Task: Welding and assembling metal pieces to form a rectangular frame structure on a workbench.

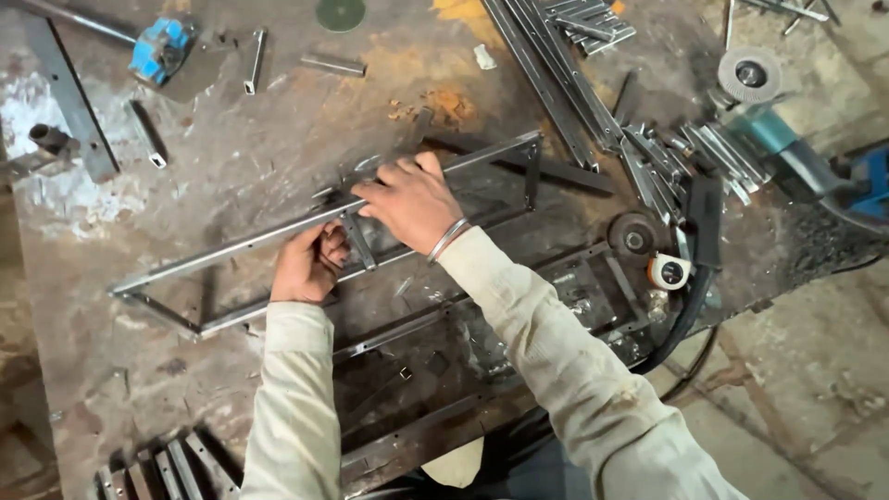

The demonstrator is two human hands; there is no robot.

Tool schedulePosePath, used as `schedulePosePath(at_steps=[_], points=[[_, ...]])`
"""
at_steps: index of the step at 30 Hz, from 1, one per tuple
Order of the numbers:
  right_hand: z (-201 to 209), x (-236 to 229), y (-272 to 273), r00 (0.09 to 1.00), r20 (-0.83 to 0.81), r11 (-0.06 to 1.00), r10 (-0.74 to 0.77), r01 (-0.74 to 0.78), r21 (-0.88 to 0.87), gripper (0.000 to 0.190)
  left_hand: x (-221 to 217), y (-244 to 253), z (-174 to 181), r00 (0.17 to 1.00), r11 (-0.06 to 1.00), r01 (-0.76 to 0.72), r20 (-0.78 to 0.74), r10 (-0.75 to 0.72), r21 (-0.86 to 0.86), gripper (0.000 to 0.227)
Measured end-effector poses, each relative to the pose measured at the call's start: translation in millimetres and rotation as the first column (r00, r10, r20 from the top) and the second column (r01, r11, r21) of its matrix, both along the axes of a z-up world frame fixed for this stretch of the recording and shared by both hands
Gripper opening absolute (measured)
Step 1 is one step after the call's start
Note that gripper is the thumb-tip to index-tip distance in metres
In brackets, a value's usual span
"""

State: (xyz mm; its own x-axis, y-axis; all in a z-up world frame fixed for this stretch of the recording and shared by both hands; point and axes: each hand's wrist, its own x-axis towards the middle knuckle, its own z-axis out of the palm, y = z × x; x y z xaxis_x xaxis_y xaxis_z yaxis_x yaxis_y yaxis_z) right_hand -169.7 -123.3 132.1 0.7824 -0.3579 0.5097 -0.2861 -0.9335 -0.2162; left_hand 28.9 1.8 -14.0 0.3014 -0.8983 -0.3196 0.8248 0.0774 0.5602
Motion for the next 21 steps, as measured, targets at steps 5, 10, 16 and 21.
schedulePosePath(at_steps=[5, 10, 16, 21], points=[[-7.0, -5.2, -4.2, 1.000, -0.014, 0.998, 0.021, -0.020, 0.065, 0.033, 2.6, 2.3, -9.9, 1.000, 0.999, -0.019, 0.018, 0.018, 0.047, 0.017], [-0.4, -9.2, -7.9, 0.999, 0.021, 0.997, 0.039, -0.040, 0.068, 0.031, 0.2, 3.1, 2.9, 1.000, 1.000, -0.013, 0.014, 0.013, 0.028, 0.019], [2.0, -6.4, -15.1, 0.998, 0.025, 0.996, 0.054, -0.056, 0.075, 0.034, -3.1, 2.7, 16.4, 0.999, 0.998, -0.043, 0.024, 0.042, 0.052, 0.014], [-0.4, -0.3, -21.4, 0.995, 0.046, 0.994, 0.091, -0.093, 0.055, 0.034, -9.0, 2.6, 24.8, 0.996, 0.996, -0.074, 0.053, 0.071, 0.053, 0.010]])
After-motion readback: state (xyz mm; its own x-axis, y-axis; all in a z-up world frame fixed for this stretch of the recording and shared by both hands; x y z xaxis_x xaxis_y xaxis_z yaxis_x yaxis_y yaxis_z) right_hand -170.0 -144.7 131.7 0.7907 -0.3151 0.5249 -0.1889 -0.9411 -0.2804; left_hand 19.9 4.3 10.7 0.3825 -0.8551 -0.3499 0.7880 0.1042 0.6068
